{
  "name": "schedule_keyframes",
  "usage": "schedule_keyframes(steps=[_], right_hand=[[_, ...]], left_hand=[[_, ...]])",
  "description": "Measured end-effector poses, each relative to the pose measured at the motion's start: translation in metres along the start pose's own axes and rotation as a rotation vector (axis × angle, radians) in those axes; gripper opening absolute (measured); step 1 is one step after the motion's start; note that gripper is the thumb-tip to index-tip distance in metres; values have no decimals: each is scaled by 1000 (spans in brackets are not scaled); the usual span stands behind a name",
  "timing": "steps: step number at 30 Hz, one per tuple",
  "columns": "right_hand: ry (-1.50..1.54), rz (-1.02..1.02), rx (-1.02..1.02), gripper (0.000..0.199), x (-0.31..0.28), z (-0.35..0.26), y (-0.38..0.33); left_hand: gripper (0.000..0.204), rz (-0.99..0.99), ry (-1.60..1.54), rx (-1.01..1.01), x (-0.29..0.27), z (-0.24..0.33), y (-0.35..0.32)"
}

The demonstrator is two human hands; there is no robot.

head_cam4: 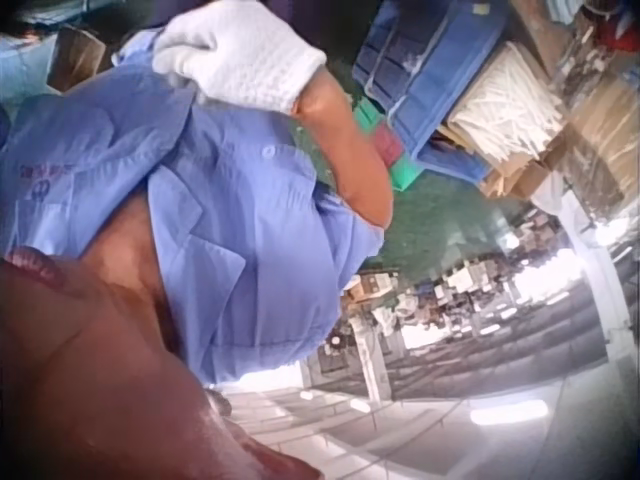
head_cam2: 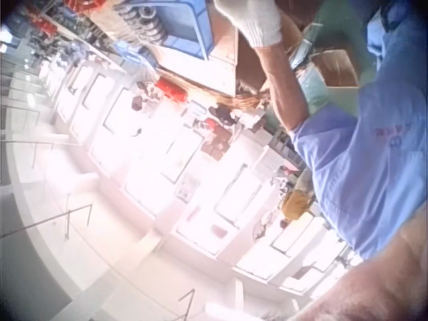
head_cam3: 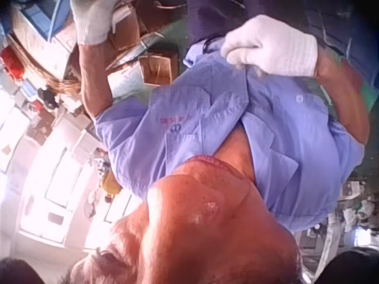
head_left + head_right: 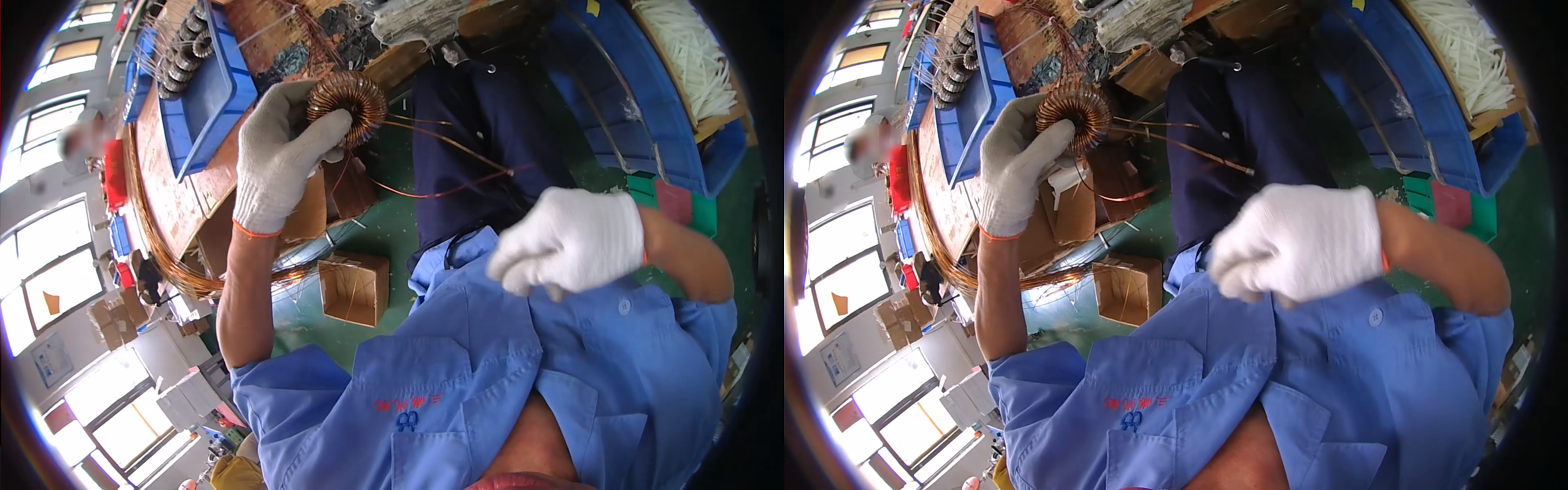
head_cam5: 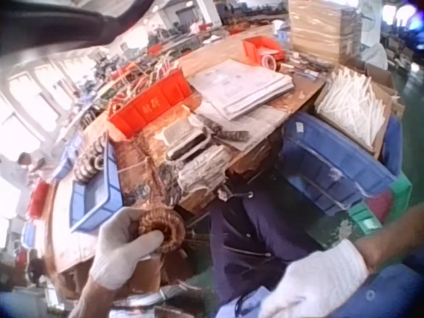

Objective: Winding and securing copper wire coils using a hand-operated tensioning tool.

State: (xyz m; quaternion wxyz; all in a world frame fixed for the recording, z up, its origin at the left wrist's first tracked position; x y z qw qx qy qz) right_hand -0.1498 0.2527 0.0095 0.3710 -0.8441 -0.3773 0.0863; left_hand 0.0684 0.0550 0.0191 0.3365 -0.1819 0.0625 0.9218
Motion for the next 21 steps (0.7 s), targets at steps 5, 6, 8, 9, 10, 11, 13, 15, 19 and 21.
schedule_keyframes(steps=[5,6,8,9,10,11,13,15,19,21], right_hand=[[-862,1169,-747,31,68,-30,-15],[-906,1347,-732,38,56,-45,-16],[-1232,1654,-595,39,17,-39,21],[-1232,1580,-440,34,9,-40,28],[-1310,1498,-392,24,6,-37,20],[-1239,1373,-407,19,2,-36,9],[-1004,1225,-499,16,-15,-29,-10],[-756,1300,-671,13,-47,-19,-24],[-599,1274,-781,16,-78,-23,-35],[-570,1281,-776,13,-83,-20,-33]], left_hand=[[43,126,-231,-65,24,0,-5],[43,104,-237,-62,32,3,-4],[44,129,-204,-60,38,1,-12],[45,119,-250,-48,42,0,-16],[44,103,-266,-56,44,1,-17],[44,92,-276,-52,46,0,-16],[43,83,-297,-52,46,-7,-19],[45,33,-299,-65,46,-13,-21],[62,-75,-392,-26,59,-12,-28],[66,-126,-416,-40,64,-4,-26]])
Point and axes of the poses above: each hand's wrist, its own y-axis towards the middle knuckle, its own x-axis out of the palm, z = x × y, the point moved 3 cm from there along y, towards the middle knuckle, and after that the axes turned 13 degrees about x, right-handed, at the moved point
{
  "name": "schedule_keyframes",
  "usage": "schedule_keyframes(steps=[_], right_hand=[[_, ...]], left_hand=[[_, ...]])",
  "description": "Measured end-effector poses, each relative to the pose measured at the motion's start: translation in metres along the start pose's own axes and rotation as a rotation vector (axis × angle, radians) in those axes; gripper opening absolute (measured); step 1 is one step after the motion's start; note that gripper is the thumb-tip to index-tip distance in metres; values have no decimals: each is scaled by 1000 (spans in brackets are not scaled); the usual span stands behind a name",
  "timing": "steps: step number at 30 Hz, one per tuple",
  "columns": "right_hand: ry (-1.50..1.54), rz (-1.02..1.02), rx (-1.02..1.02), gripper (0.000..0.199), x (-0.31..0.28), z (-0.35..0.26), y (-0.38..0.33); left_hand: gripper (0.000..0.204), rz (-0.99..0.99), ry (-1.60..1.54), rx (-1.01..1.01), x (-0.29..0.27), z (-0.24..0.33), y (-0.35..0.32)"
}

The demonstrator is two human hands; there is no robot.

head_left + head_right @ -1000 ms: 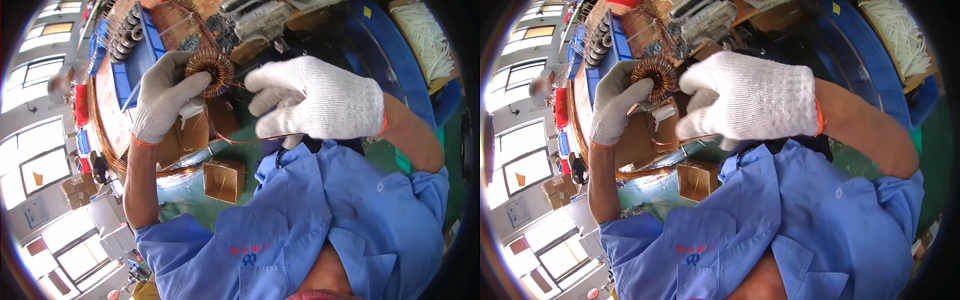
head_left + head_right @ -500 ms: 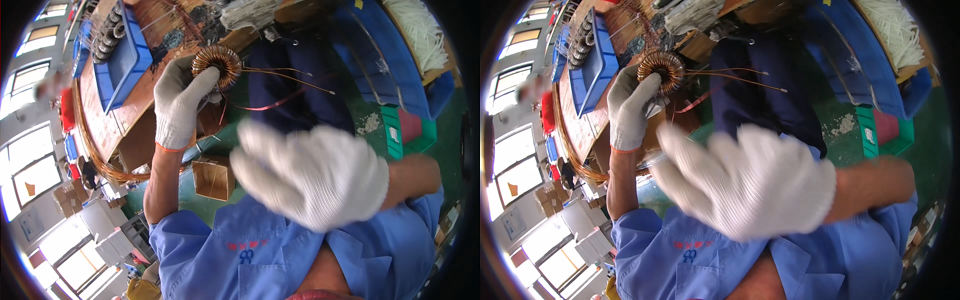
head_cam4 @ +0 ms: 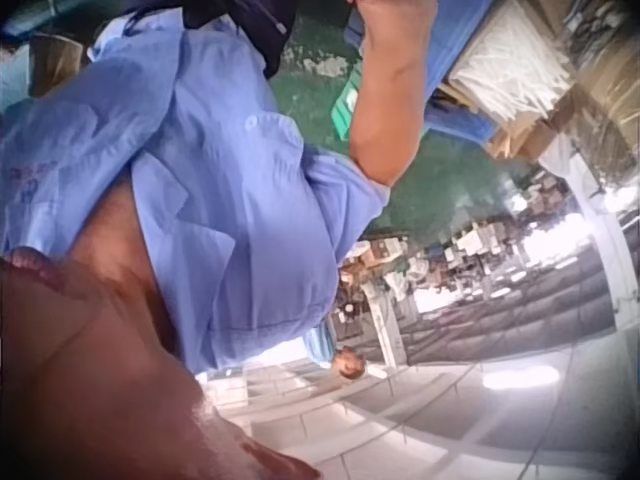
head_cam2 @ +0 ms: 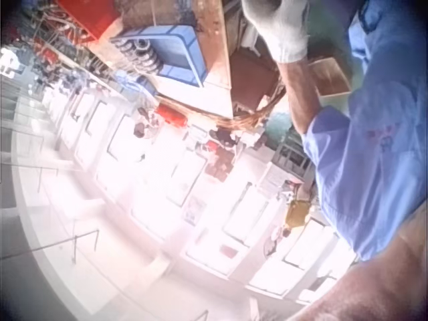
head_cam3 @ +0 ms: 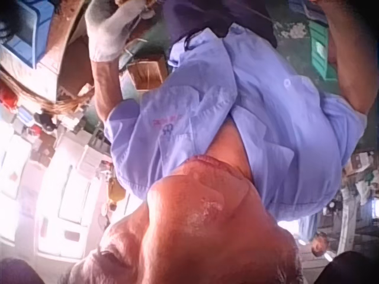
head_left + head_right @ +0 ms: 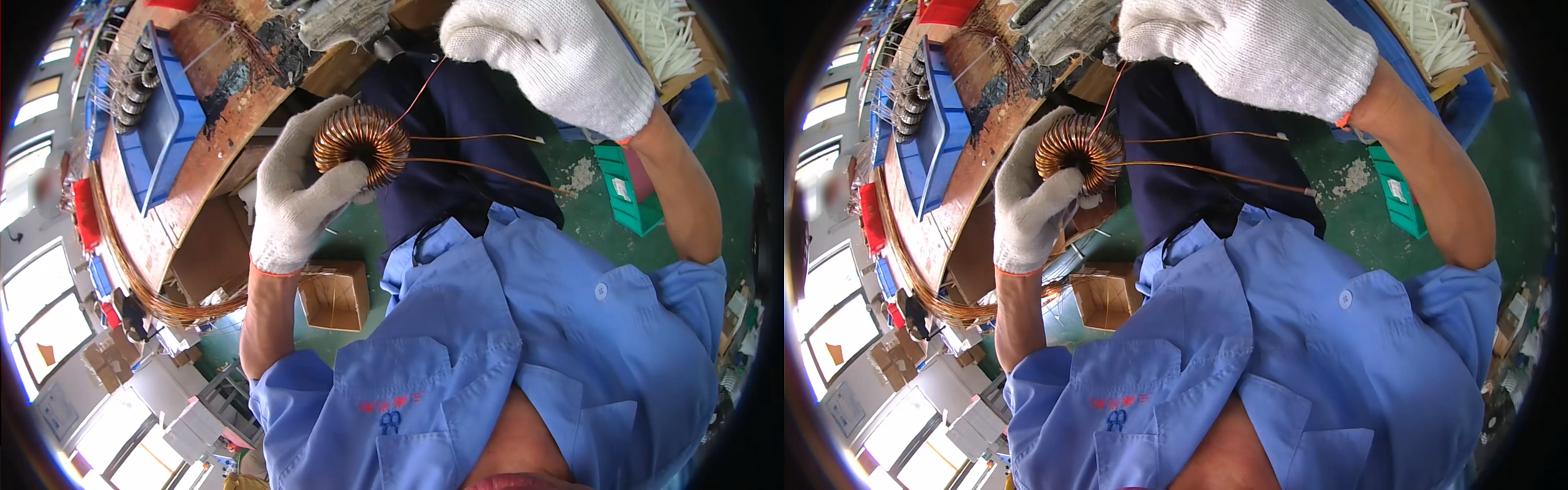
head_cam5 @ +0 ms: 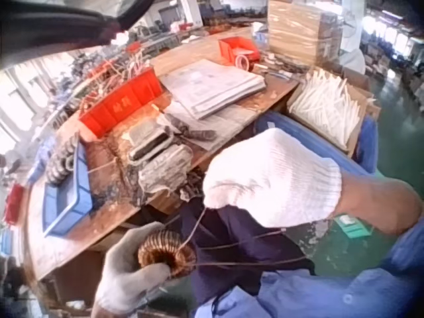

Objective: Winding and securing copper wire coils using a hand-operated tensioning tool.

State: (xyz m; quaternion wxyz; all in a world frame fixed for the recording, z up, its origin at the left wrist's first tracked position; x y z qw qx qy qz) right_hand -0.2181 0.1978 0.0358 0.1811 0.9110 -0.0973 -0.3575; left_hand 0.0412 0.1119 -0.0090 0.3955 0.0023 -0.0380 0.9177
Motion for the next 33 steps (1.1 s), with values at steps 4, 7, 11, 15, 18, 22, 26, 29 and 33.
schedule_keyframes(steps=[4,7,11,15,18,22,26,29,33], right_hand=[[-57,76,-184,4,-2,1,3],[-240,52,-347,8,-6,-2,1],[-763,-113,-388,16,-7,4,-2],[-843,225,-489,18,11,10,-10],[-757,143,-266,16,19,19,-17],[11,-20,132,16,42,39,-19],[723,-204,829,15,52,42,-25],[795,-202,991,16,57,46,-26],[832,-152,1084,11,61,45,-29]], left_hand=[[77,-98,20,-22,7,-2,9],[69,-136,34,-86,15,-3,11],[55,-105,-2,-109,17,-13,11],[55,-134,-27,-163,21,-16,11],[54,-141,-28,-141,22,-24,10],[48,-199,2,-147,28,-27,16],[41,-130,-261,-218,41,-30,19],[40,-116,-324,-235,44,-29,27],[35,-106,-340,-216,46,-29,33]])
Point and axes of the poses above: each hand's wrist, its own y-axis towards the middle knuckle, its own x-axis out of the palm, z = x × y, the point moved 3 cm from there along y, towards the middle knuckle, and after that the axes turned 13 degrees about x, right-handed, at the moved point
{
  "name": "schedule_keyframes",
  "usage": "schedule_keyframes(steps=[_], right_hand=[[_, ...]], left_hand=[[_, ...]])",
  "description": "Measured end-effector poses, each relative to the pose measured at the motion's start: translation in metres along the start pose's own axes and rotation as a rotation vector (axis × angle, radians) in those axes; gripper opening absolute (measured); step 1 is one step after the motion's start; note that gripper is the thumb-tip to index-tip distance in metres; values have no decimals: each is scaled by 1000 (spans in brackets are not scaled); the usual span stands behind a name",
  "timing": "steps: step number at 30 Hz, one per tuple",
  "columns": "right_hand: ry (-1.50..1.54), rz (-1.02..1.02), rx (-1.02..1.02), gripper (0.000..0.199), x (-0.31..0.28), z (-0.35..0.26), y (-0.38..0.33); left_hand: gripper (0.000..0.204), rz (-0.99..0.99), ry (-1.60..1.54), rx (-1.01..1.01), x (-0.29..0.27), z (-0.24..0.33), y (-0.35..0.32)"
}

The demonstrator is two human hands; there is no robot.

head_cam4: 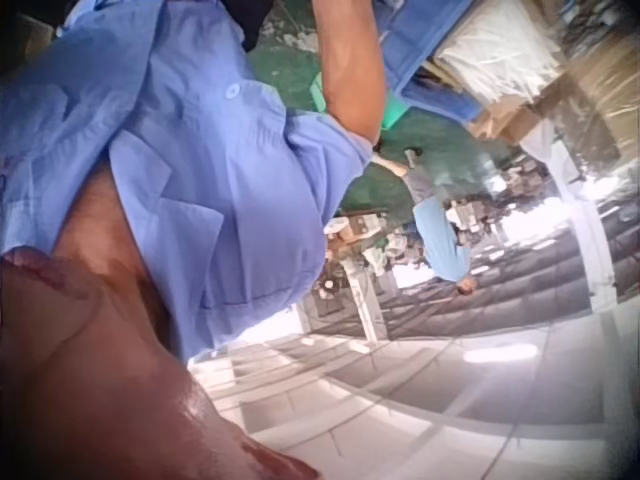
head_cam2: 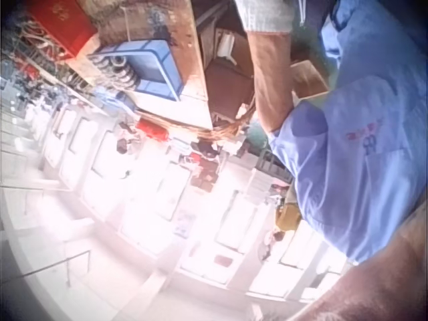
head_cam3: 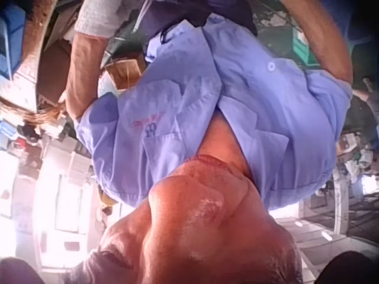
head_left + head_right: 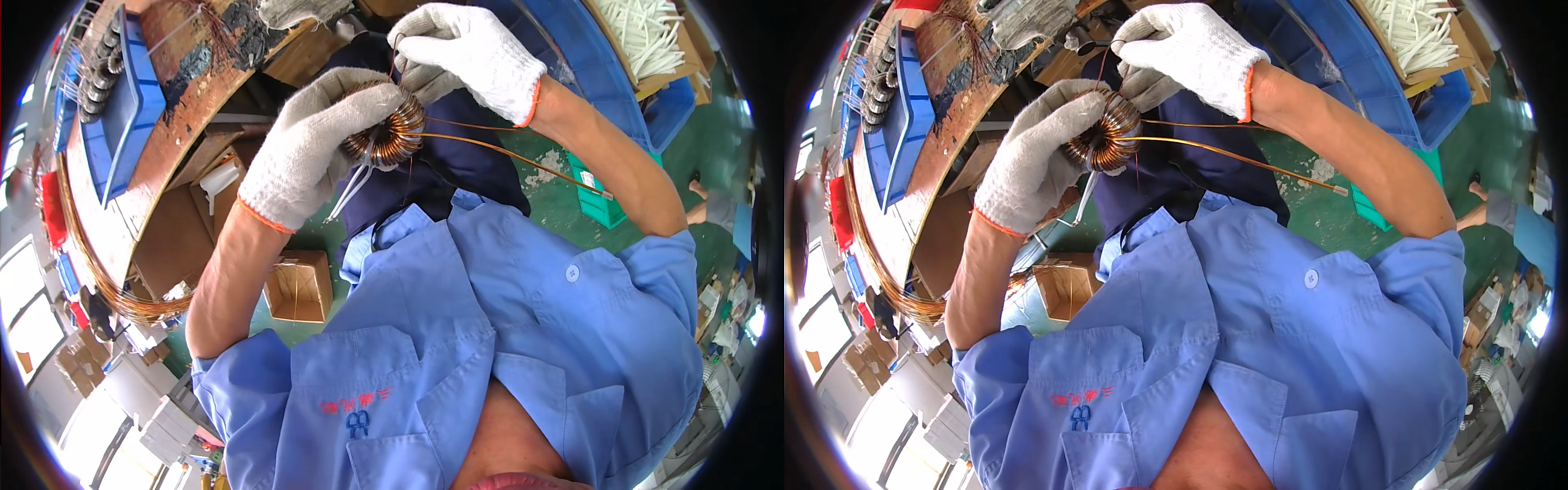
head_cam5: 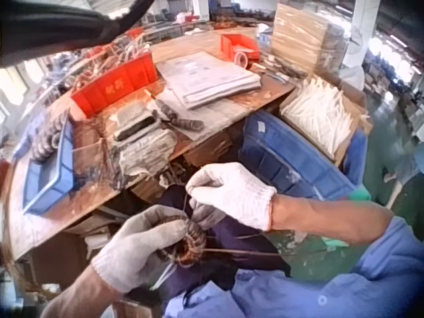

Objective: Winding and securing copper wire coils using a hand-operated tensioning tool.

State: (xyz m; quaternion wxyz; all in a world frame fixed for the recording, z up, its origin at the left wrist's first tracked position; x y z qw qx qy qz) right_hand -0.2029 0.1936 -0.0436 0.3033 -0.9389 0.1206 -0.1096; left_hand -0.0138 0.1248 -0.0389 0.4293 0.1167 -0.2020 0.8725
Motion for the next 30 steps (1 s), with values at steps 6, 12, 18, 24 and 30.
schedule_keyframes(steps=[6,12,18,24,30], right_hand=[[80,-205,119,17,-3,36,24],[-465,-377,-177,23,-1,22,24],[-1365,111,-935,25,-24,-35,-13],[-1503,452,-814,31,14,-14,-94],[-993,641,-1197,29,20,36,-60]], left_hand=[[31,-36,31,7,-1,3,3],[32,-17,85,-9,1,4,5],[36,65,172,132,7,-3,8],[41,294,106,386,23,-22,6],[41,314,89,451,28,-29,-1]])
Point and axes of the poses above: each hand's wrist, its own y-axis towards the middle knuckle, its own x-axis out of the palm, z = x × y, the point moved 3 cm from there along y, towards the middle knuckle, and after that the axes turned 13 degrees about x, right-handed, at the moved point
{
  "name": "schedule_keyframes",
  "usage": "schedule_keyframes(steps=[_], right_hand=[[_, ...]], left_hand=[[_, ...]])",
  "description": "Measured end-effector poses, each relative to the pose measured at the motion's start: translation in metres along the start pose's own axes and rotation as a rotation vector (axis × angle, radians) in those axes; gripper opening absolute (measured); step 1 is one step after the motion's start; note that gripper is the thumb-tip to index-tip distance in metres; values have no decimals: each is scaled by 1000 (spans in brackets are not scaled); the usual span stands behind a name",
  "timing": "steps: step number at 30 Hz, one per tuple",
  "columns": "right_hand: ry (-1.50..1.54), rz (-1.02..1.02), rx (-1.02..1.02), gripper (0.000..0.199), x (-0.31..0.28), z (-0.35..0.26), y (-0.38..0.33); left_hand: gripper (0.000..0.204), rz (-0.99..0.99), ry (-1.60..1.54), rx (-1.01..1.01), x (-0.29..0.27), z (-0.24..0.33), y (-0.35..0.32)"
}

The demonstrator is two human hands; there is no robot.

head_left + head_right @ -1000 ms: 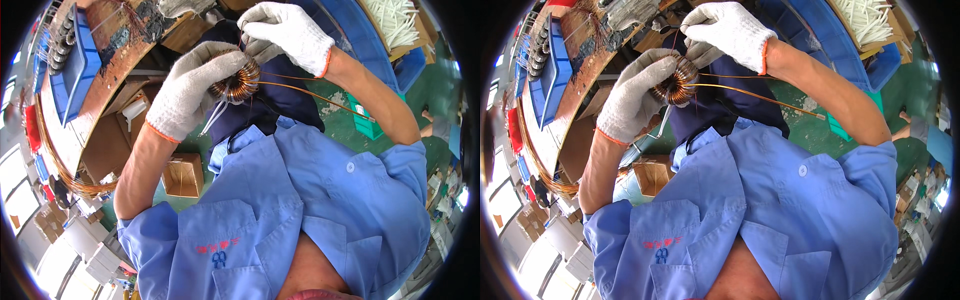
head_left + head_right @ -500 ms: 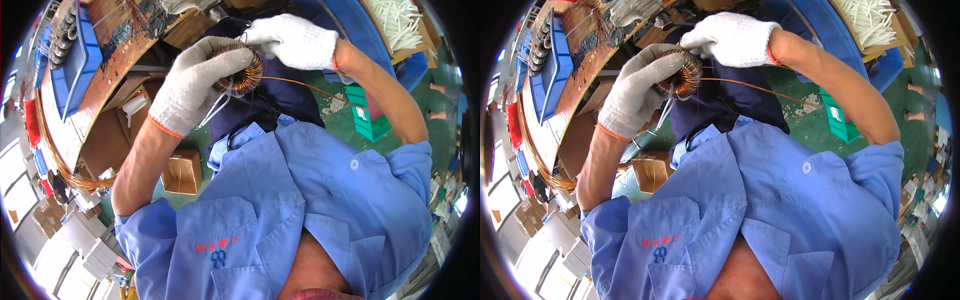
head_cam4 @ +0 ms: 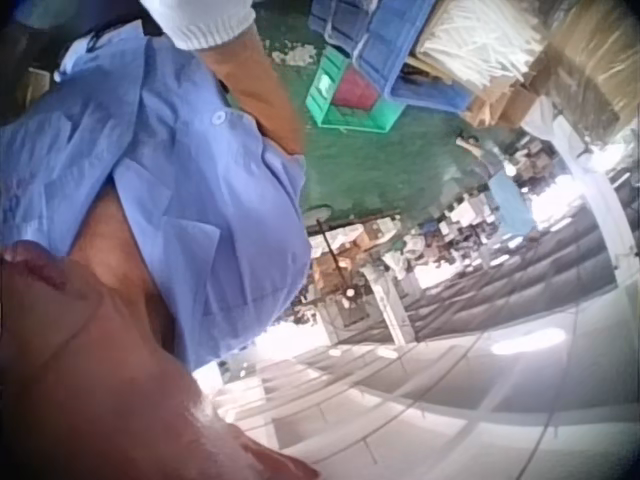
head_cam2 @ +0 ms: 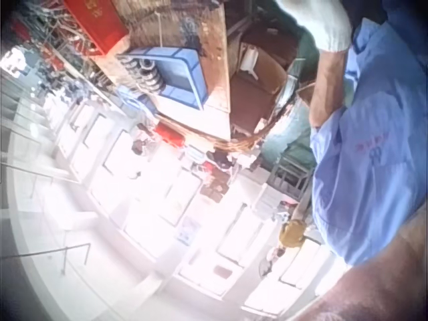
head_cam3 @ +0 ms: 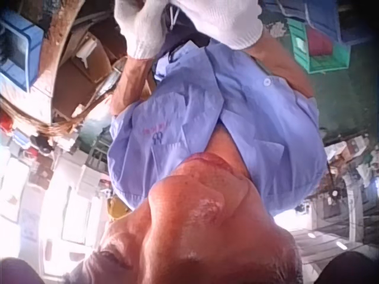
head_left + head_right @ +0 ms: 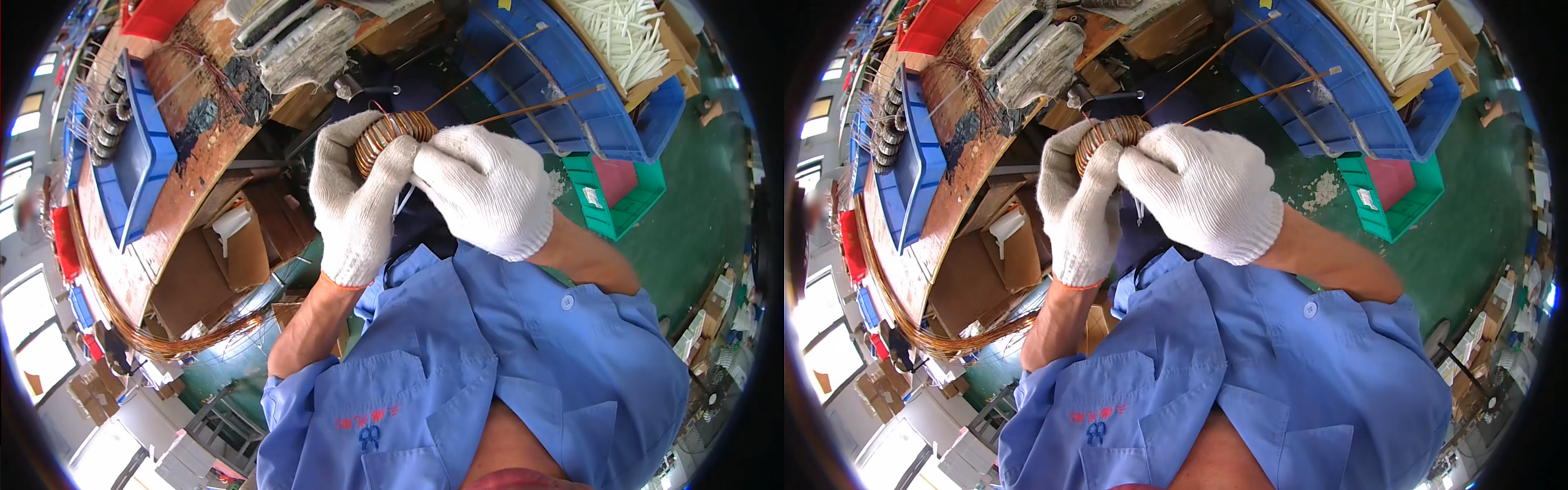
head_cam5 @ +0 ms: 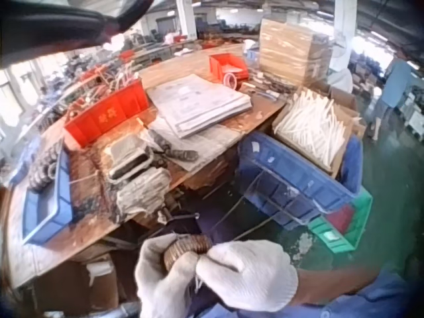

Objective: Winding and securing copper wire coils using a hand-operated tensioning tool.

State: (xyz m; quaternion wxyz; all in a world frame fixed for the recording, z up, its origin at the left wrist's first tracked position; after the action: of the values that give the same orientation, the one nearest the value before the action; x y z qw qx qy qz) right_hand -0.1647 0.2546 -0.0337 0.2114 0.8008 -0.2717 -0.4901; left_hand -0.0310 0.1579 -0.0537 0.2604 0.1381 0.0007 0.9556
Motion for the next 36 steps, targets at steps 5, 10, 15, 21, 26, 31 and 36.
schedule_keyframes(steps=[5,10,15,21,26,31,36], right_hand=[[139,63,16,33,2,-1,-3],[263,51,4,38,-26,-20,-3],[549,187,202,36,-11,-9,-4],[1115,40,520,17,5,-10,-17],[1081,-38,537,15,3,-13,-22],[1624,184,829,5,16,-5,-17],[1655,80,874,7,9,16,12]], left_hand=[[42,-31,-24,39,-1,-1,-1],[43,-37,18,34,-2,-2,0],[50,-66,73,94,-5,-8,-3],[71,-151,171,298,3,-6,-4],[49,-151,197,234,4,-10,-9],[42,-13,41,149,7,-27,-2],[60,-474,502,258,1,6,20]])
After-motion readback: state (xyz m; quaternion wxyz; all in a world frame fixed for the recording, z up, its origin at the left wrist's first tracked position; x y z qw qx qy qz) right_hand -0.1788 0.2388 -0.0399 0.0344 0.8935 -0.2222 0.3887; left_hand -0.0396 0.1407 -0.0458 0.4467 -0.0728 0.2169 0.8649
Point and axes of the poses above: each hand's wrist, its own y-axis towards the middle knuckle, its own x-axis out of the palm, z = x × y, the point moved 3 cm from there along y, towards the middle knuckle, and after that the axes turned 13 degrees about x, right-handed, at the moved point
